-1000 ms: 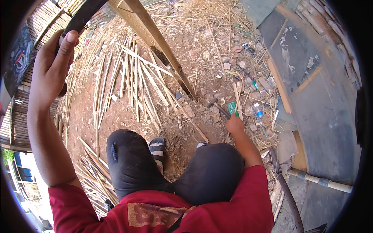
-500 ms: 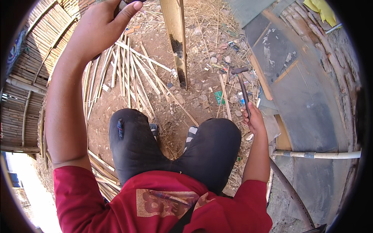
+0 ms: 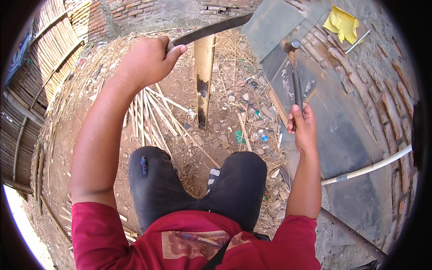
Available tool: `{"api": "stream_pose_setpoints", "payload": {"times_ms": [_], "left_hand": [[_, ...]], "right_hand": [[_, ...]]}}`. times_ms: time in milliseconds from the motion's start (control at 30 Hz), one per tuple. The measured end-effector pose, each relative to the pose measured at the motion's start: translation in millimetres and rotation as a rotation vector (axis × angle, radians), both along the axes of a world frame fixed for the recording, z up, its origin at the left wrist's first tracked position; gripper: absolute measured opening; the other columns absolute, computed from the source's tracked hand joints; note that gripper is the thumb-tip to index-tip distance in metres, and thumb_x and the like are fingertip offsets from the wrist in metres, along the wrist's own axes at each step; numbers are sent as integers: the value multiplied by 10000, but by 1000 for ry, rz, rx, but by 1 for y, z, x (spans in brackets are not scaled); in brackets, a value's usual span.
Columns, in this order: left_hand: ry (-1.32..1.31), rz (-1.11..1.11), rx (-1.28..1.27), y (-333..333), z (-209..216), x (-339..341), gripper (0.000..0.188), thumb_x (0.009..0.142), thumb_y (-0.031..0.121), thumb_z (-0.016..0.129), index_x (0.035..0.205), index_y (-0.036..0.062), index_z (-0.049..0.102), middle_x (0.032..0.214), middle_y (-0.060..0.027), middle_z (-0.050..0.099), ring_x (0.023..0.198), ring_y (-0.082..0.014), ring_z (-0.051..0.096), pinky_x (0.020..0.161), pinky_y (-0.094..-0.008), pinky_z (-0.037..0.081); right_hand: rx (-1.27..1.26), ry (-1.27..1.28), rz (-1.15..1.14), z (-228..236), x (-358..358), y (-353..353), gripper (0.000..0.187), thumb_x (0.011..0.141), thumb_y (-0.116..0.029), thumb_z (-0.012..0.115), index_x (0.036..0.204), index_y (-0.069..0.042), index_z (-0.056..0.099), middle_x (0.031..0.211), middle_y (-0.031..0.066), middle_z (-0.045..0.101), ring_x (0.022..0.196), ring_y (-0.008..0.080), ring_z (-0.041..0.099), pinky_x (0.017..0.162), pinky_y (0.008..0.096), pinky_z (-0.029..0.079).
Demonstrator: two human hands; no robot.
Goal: The person uses a large blade to shave and whittle strips of bamboo and then uses a hammer and the blade to split a thicker piece of bamboo.
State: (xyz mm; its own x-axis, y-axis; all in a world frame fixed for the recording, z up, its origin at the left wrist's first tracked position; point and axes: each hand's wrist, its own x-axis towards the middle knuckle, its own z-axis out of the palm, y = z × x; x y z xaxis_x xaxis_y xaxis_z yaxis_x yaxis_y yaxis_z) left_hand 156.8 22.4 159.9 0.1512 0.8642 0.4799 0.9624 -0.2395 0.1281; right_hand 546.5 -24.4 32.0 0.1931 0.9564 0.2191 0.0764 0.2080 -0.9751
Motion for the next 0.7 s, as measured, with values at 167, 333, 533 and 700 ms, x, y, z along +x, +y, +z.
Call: {"api": "stream_pose_setpoints", "payload": {"times_ms": [167, 333, 533, 700], "left_hand": [[-2, 9, -90, -8, 8, 4, 614, 1035, 522, 524, 953, -69, 669, 800, -271, 696, 832, -456, 699, 797, -524, 557], [9, -11, -78, -10, 10, -4, 604, 1038, 504, 524, 952, -76, 669, 804, -280, 694, 835, -464, 694, 799, -530, 553], [24, -18, -69, -14, 14, -10, 600, 1043, 505, 526, 923, -66, 663, 759, -257, 674, 779, -439, 683, 754, -519, 541], [55, -6, -102, -12, 18, -12, 600, 1052, 495, 510, 950, -70, 683, 799, -266, 699, 822, -442, 702, 801, -511, 562]], "right_hand": [[45, -216, -38, 56, -6, 0, 325, 1035, -315, 660, 1175, -31, 586, 701, -46, 560, 576, 26, 452, 515, 220, 350], [275, -484, -168, 114, -18, 12, 423, 1030, -316, 658, 1376, -76, 619, 772, -12, 639, 694, 77, 559, 667, 267, 465], [662, -851, -352, 155, -42, 12, 420, 1024, -324, 658, 1398, -134, 652, 967, 65, 764, 821, 186, 684, 811, 326, 530], [434, -980, -204, 157, -44, 16, 422, 1009, -350, 664, 1399, -190, 657, 1083, 121, 770, 948, 214, 724, 866, 332, 539]]}}
